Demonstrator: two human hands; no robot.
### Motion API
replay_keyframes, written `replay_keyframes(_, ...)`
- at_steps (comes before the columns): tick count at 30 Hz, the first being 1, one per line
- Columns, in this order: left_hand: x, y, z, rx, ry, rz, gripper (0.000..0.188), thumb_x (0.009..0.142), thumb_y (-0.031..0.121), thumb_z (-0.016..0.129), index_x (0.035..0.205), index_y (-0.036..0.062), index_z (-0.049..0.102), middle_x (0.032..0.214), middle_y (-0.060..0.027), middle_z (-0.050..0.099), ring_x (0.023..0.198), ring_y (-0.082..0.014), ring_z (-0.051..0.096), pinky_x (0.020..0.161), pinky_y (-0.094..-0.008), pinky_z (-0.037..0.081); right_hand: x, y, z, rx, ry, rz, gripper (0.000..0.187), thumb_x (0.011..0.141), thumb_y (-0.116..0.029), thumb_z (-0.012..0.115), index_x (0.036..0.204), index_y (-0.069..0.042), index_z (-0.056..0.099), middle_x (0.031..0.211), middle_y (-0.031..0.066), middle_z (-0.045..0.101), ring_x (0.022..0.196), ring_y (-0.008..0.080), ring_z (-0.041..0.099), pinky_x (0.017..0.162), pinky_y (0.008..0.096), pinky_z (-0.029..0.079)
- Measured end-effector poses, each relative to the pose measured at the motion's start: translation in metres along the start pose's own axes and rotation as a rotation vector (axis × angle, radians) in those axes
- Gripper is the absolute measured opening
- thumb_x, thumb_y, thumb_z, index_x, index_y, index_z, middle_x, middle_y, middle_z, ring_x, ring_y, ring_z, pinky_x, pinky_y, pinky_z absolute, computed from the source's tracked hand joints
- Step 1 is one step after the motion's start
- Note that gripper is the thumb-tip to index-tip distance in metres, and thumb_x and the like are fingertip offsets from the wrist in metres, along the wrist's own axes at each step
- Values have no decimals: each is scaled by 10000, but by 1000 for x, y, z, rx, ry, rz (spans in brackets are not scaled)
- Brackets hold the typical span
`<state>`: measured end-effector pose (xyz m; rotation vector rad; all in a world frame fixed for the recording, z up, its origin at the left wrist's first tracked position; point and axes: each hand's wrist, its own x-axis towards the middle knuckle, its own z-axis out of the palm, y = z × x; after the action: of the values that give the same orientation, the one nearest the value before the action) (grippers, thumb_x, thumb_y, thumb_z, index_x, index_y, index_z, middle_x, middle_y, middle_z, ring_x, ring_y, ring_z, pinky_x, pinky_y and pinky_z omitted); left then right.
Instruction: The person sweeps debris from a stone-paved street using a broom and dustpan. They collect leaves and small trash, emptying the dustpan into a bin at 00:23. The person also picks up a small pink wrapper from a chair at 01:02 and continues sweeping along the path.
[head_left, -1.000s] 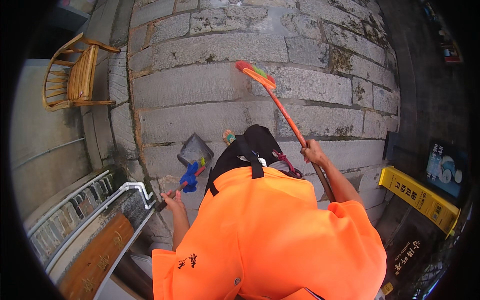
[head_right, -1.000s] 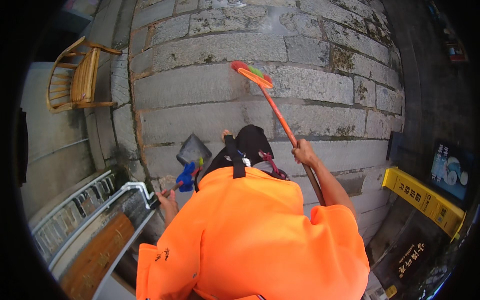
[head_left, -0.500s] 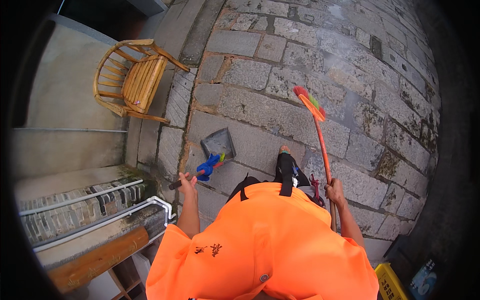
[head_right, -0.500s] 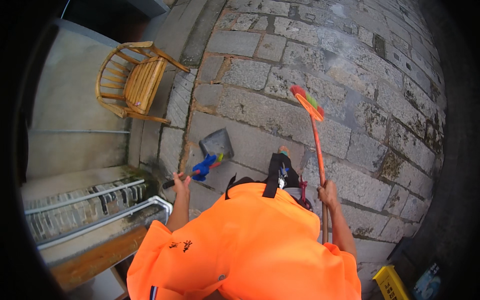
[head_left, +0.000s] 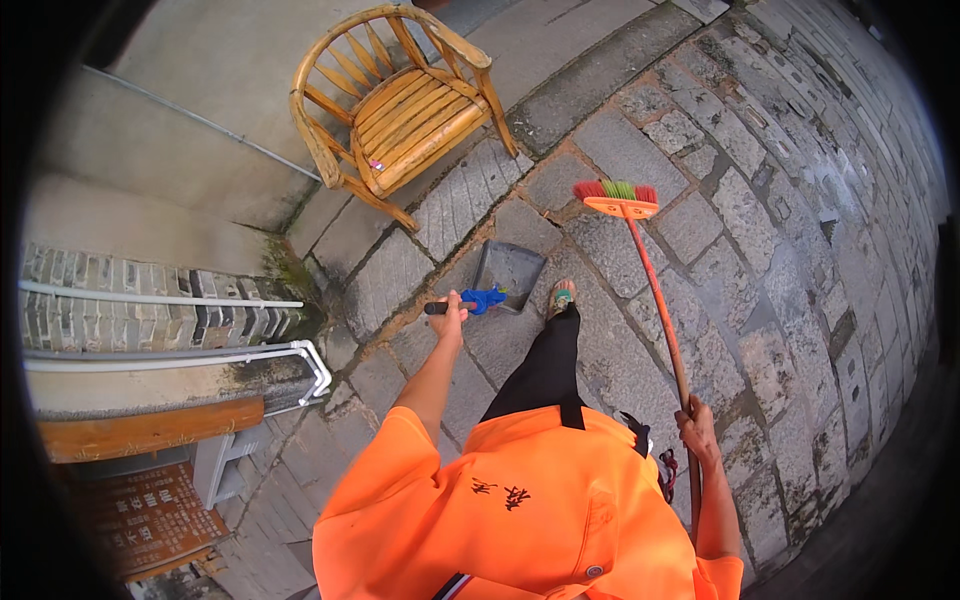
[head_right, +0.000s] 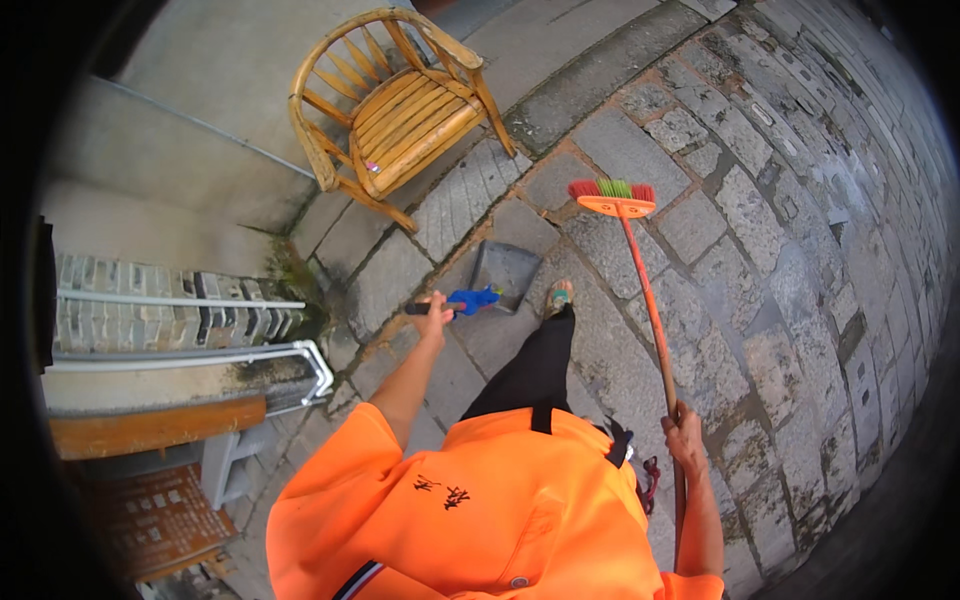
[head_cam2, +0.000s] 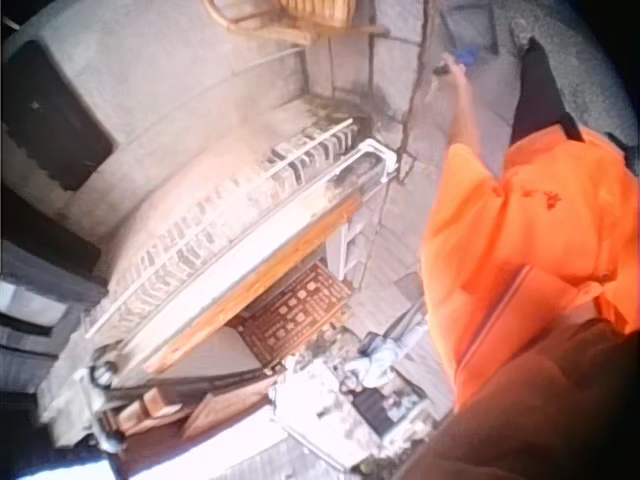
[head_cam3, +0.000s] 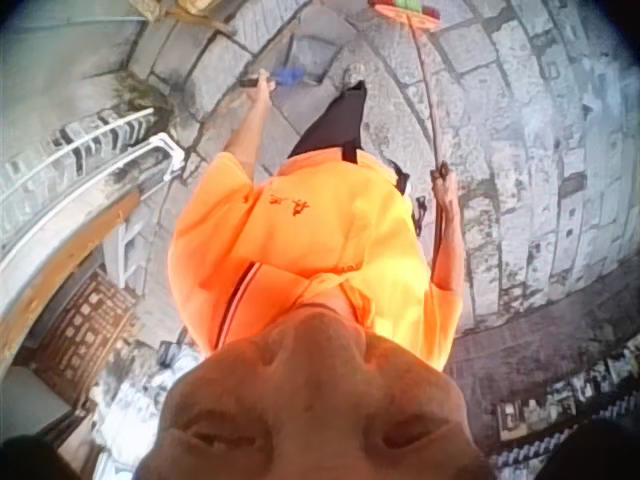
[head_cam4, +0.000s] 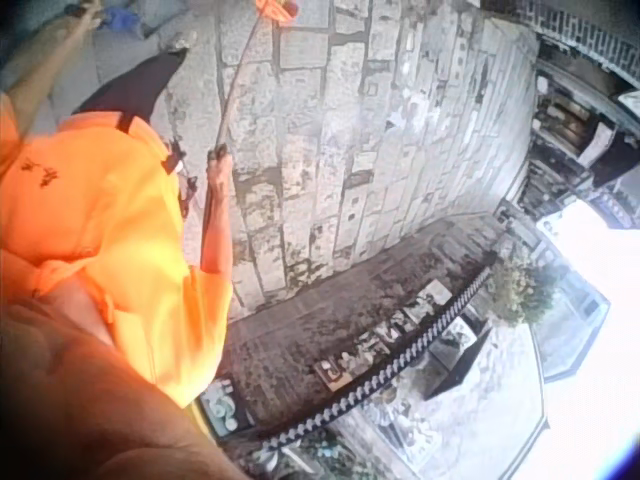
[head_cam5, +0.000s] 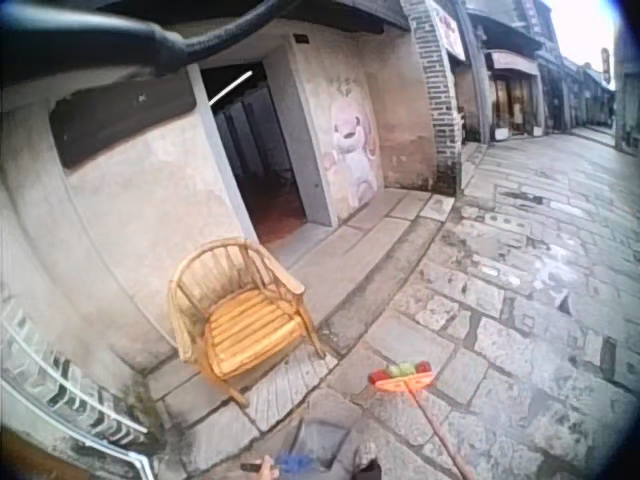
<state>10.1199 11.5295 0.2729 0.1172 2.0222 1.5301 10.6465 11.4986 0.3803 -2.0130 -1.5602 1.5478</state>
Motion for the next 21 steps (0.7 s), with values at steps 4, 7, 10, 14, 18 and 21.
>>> replay_keyframes(4,43,-19,47,54,-17,-73,263,812,283,648,793,22,617,723,-53,608,543,-111,561,503,-234,474,68,-71,-8,-256,-26,-83,179,729,-88,553,865,26,530,617,176,549,539,310,566,502,427,432)
replay_keyframes(7,72,-13,69,96,-37,-82,269,814,288,646,789,23,616,720,-46,606,548,-103,554,510,-228,474,123,-108,-5,-527,-13,-197,243,746,-111,519,962,-1,511,701,272,583,659,453,566,607,511,450)
replay_keyframes(10,102,-22,84,120,-105,-99,328,800,319,660,913,13,622,823,-62,627,612,-124,582,569,-240,496,173,-159,5,-760,-29,-150,304,780,-104,480,1057,22,474,709,254,599,667,426,591,621,497,473)
replay_keyframes(14,121,-9,120,110,-81,-73,224,831,258,631,789,38,637,655,-18,565,548,-83,484,499,-257,406,237,-206,31,-999,-107,-124,370,814,-86,446,1131,101,412,738,226,626,686,364,632,623,454,500)
replay_keyframes(18,137,-18,134,202,-48,-32,250,836,231,623,684,33,614,583,6,522,547,-68,461,477,-244,348,268,-202,58,-1150,-323,-215,451,810,-80,444,1180,166,365,772,224,634,697,351,642,624,431,514)
replay_keyframes(21,145,-37,134,168,-52,36,235,839,210,615,693,26,609,589,3,524,543,-69,455,493,-245,358,241,-176,7,-911,-295,-323,389,785,-104,465,1135,66,457,763,255,613,681,414,609,590,478,496)
